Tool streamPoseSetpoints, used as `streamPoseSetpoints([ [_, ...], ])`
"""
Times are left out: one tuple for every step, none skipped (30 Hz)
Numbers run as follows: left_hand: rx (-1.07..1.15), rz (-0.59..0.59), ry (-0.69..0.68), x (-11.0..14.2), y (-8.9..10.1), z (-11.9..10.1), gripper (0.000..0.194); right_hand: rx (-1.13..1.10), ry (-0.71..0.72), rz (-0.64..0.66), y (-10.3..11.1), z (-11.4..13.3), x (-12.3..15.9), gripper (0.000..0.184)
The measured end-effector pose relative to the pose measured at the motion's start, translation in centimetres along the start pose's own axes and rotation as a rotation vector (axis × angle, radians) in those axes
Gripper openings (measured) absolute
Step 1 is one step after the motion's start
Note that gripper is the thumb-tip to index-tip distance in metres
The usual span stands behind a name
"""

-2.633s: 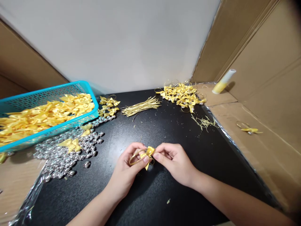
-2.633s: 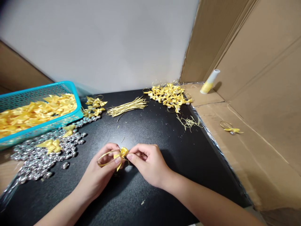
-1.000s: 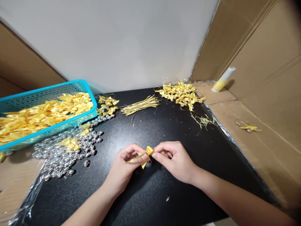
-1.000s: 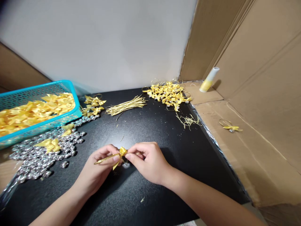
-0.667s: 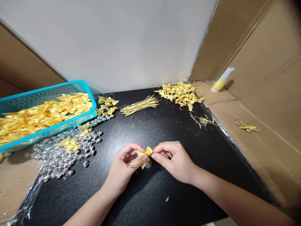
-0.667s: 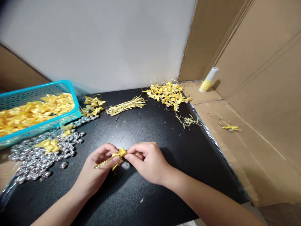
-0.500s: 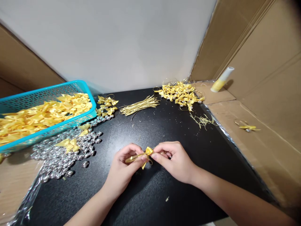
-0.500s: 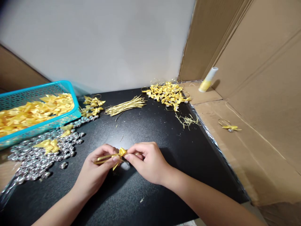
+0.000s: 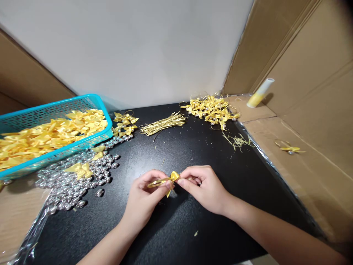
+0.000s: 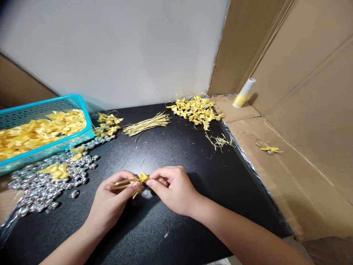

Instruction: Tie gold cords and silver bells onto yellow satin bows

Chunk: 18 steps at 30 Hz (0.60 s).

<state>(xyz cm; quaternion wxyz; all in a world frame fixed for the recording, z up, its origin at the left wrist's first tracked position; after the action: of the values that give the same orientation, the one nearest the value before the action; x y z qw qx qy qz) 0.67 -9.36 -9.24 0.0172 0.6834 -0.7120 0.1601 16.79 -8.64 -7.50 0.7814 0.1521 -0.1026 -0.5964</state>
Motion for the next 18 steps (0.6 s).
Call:
streamPoseSetpoints([
  [0.0,-0.007,0.0,0.01,-0.03,-0.03,0.015,0.001,-0.001,0.0,0.0,0.01,-0.01,0.017],
  [-0.001,-0.014,0.001,0.01,-0.07,-0.08,0.015,0.003,0.0,-0.001,0.0,0.03,-0.02,0.017],
  [0.0,-0.018,0.003,0.01,-0.12,-0.12,0.015,0.005,0.0,0.0,0.0,0.04,-0.03,0.017],
  [0.0,-0.019,0.005,0.02,-0.18,-0.17,0.016,0.008,0.001,0.001,-0.01,0.05,-0.04,0.017],
  [0.001,-0.02,0.007,0.02,-0.24,-0.21,0.016,0.009,0.0,0.001,0.0,0.05,-0.04,0.017],
  [-0.001,-0.021,0.009,0.02,-0.27,-0.25,0.016,0.01,0.0,0.002,0.0,0.05,-0.03,0.017],
  [-0.002,-0.021,0.01,0.02,-0.29,-0.27,0.016,0.011,0.0,0.003,0.0,0.05,-0.01,0.017],
  [-0.003,-0.022,0.009,0.02,-0.28,-0.28,0.016,0.011,-0.001,0.002,0.0,0.05,0.0,0.017],
  [-0.001,-0.023,0.007,0.02,-0.26,-0.27,0.017,0.012,-0.001,0.002,0.01,0.04,0.02,0.017],
  [0.002,-0.023,0.006,0.02,-0.24,-0.24,0.017,0.013,0.0,0.0,0.01,0.04,0.02,0.017],
  [0.008,-0.023,0.006,0.02,-0.2,-0.21,0.017,0.014,0.0,-0.001,0.02,0.04,0.02,0.017],
  [0.015,-0.023,0.007,0.02,-0.17,-0.16,0.017,0.015,0.001,-0.001,0.01,0.03,0.01,0.017],
  [0.023,-0.022,0.008,0.02,-0.15,-0.11,0.017,0.014,0.001,-0.002,0.01,0.01,-0.01,0.017],
  [0.028,-0.023,0.01,0.03,-0.13,-0.06,0.017,0.014,0.002,-0.002,0.0,0.0,-0.03,0.017],
  [0.032,-0.025,0.011,0.03,-0.11,-0.02,0.017,0.014,0.002,-0.001,0.0,-0.01,-0.06,0.018],
  [0.034,-0.029,0.013,0.04,-0.09,0.02,0.016,0.015,0.002,-0.001,-0.01,-0.03,-0.07,0.018],
  [0.038,-0.031,0.014,0.04,-0.09,0.05,0.016,0.016,0.002,0.0,-0.01,-0.05,-0.08,0.018],
  [0.044,-0.033,0.014,0.04,-0.08,0.07,0.016,0.018,0.003,0.0,-0.01,-0.05,-0.08,0.018],
])
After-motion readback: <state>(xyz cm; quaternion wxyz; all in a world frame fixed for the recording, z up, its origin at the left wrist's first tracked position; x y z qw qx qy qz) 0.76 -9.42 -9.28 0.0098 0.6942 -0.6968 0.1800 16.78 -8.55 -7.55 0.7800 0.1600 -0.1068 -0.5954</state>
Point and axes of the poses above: each hand's wrist, its own x-axis away from the middle knuckle, its own y-axis out of the back of the hand, z = x × y, the point moved 5 cm from there along -x, towards the middle knuckle, and after that the axes turned 10 degrees about x, right-handed, at the moved point
